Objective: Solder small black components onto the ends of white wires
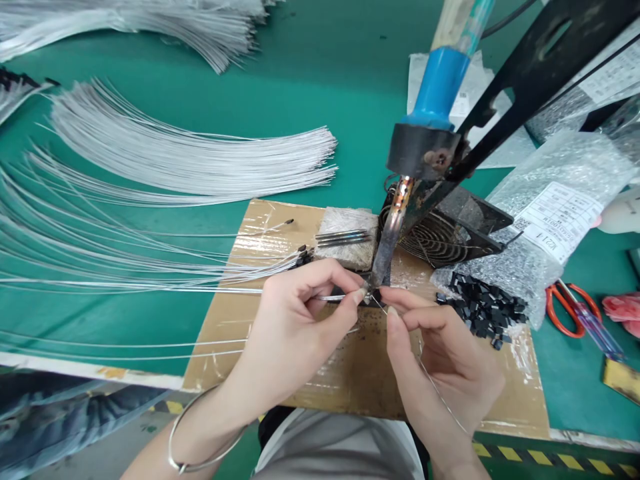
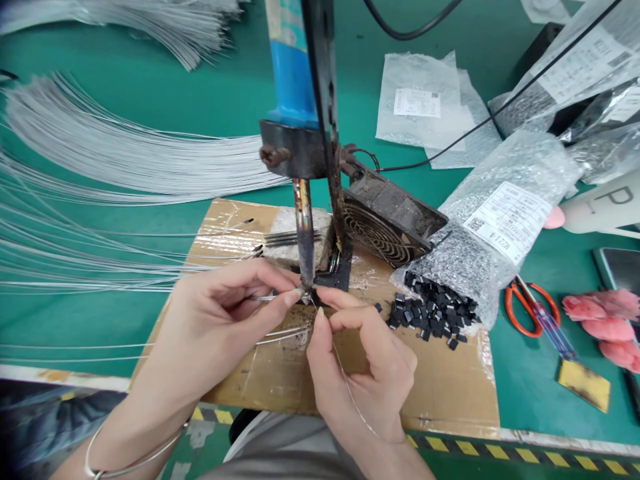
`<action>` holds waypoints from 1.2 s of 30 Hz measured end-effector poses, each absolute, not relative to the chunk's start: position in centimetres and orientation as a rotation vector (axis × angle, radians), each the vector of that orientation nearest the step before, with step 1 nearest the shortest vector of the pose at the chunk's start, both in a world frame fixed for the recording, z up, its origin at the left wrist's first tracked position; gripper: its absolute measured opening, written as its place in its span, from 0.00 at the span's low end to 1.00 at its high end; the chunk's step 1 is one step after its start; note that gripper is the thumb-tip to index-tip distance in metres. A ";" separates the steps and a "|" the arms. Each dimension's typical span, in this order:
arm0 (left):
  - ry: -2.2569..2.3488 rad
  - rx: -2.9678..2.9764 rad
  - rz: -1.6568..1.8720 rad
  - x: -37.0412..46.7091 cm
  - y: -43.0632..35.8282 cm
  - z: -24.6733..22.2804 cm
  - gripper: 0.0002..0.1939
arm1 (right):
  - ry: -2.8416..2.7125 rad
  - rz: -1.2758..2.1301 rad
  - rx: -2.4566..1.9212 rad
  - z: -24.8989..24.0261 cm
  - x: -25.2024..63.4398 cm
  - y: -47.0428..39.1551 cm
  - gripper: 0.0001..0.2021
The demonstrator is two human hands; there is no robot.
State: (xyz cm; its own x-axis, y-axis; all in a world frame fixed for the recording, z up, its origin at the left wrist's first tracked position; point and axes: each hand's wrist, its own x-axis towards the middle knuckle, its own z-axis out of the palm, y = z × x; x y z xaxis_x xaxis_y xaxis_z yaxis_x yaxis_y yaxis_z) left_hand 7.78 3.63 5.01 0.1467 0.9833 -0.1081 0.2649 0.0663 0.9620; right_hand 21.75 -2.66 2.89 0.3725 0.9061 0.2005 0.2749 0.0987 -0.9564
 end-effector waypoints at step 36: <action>1.311 1.420 0.888 7.7 3.4 4.9 0.06 | -1.189 0.628 -1.477 3.0 21.7 -2.8 0.06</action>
State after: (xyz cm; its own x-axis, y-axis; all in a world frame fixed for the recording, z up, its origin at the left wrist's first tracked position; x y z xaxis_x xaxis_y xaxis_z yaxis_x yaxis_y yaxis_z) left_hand 7.69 3.40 4.93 0.1532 0.9834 -0.0971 0.2741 0.0521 0.9603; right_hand 21.68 -2.80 2.99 0.3596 0.9084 0.2132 0.3364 0.0870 -0.9377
